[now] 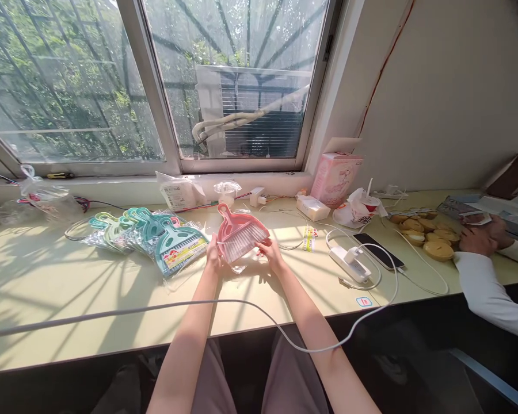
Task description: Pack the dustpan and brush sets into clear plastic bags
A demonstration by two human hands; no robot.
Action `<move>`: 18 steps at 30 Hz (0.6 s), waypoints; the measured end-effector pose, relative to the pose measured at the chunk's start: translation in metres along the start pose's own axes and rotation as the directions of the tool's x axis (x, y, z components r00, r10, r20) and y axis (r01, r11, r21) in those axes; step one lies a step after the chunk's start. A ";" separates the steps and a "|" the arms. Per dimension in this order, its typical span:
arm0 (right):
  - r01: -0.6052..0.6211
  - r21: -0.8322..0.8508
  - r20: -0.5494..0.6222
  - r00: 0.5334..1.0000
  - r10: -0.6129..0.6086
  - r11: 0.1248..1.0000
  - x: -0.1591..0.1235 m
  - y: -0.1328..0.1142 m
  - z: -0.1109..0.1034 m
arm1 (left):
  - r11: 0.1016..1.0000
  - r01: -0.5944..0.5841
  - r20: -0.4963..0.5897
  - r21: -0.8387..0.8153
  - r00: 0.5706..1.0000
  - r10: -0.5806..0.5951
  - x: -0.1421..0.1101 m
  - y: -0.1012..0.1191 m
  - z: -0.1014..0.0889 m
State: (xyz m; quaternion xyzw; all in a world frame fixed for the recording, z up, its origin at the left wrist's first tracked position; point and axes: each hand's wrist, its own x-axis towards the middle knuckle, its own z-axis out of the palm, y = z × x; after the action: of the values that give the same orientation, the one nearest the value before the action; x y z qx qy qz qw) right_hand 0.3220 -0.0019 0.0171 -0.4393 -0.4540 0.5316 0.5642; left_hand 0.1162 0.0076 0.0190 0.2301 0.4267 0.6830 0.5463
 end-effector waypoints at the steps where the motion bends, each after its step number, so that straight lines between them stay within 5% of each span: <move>1: 0.001 -0.007 0.001 1.000 -0.001 1.000 0.000 0.000 0.000 | 0.999 -0.042 -0.064 0.031 0.997 0.044 0.002 0.002 0.001; 4: -0.025 -0.029 0.022 0.999 0.025 0.999 0.001 -0.003 0.000 | 0.983 -0.157 -0.116 0.094 0.979 0.167 0.004 0.013 0.006; 10: 0.005 0.012 0.078 0.997 -0.006 1.000 0.003 -0.010 -0.010 | 0.957 -0.254 -0.001 0.141 0.966 0.257 0.003 0.043 0.008; 18: -0.076 0.003 0.182 0.981 0.074 0.997 0.003 -0.012 -0.020 | 0.930 -0.219 0.148 0.294 0.972 0.182 0.016 0.100 -0.015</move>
State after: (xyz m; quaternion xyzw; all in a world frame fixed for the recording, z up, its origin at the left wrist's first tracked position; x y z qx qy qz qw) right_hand 0.3441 -0.0001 0.0250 -0.4032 -0.4842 0.5925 0.5020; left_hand 0.0445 0.0140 0.0924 0.3950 0.4693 0.6453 0.4552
